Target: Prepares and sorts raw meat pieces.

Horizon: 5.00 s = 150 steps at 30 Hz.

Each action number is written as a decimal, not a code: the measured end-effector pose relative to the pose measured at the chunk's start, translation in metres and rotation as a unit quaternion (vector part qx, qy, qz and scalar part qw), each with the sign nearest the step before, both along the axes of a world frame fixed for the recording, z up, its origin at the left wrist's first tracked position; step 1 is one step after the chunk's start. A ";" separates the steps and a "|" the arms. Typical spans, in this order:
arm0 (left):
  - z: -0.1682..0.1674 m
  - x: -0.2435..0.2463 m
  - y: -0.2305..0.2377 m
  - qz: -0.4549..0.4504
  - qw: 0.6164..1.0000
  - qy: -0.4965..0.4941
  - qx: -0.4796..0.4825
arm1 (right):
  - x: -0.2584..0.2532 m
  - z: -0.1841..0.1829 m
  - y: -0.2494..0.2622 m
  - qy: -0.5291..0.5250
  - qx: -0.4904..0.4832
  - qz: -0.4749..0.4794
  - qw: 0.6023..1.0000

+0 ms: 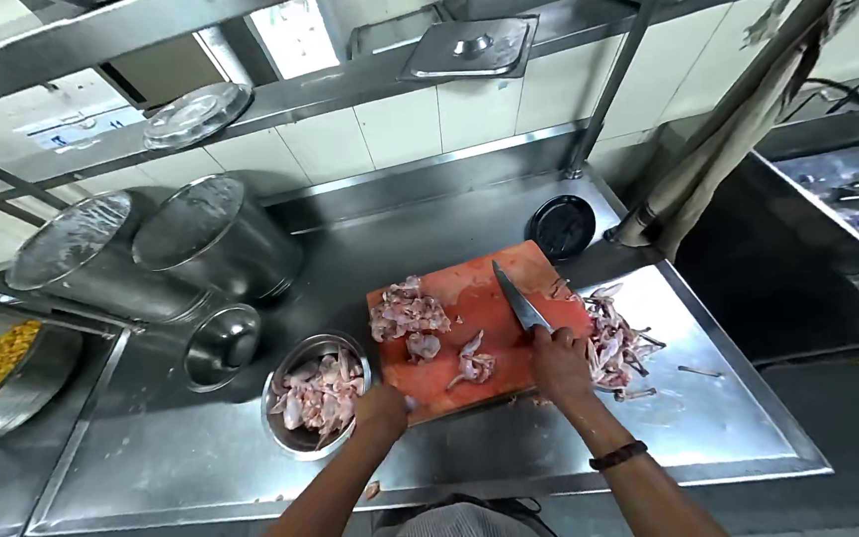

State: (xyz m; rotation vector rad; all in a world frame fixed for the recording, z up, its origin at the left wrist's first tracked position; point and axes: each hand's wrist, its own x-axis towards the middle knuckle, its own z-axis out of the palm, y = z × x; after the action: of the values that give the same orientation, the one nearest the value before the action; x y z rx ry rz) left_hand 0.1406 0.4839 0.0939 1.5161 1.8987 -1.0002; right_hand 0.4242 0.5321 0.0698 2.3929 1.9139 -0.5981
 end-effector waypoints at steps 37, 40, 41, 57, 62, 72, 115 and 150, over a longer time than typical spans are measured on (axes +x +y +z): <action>-0.002 0.026 0.022 0.045 0.996 0.067 -0.038 | -0.132 0.013 -0.076 0.192 -0.213 0.183 0.940; -0.002 0.028 0.022 0.057 0.996 0.055 -0.037 | -0.105 0.010 -0.107 0.195 -0.255 0.154 0.934; -0.001 0.027 0.022 0.063 0.996 0.053 -0.037 | -0.100 0.010 -0.115 0.188 -0.278 0.145 0.931; 0.008 0.007 0.022 0.097 0.995 -0.007 -0.034 | -0.050 0.010 -0.173 0.092 -0.330 0.142 0.929; 0.001 -0.031 -0.016 0.158 0.964 -0.194 0.086 | -0.026 0.024 -0.165 0.119 -0.208 0.175 0.955; 0.009 -0.008 -0.039 0.343 0.700 -0.584 0.227 | -0.015 0.014 -0.031 0.009 0.054 0.038 0.998; 0.074 0.057 -0.079 0.445 0.481 -0.705 0.272 | -0.098 0.105 -0.115 0.322 0.097 0.209 0.918; 0.053 0.039 -0.054 -0.166 0.753 -0.411 0.486 | -0.042 0.101 -0.092 0.492 -0.104 0.296 0.812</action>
State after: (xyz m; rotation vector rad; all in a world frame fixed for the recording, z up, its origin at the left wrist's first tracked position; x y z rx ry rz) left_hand 0.1792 0.4295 0.1468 2.3360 1.4616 0.7196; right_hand 0.3824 0.4406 0.1709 1.2122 2.4847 -2.0771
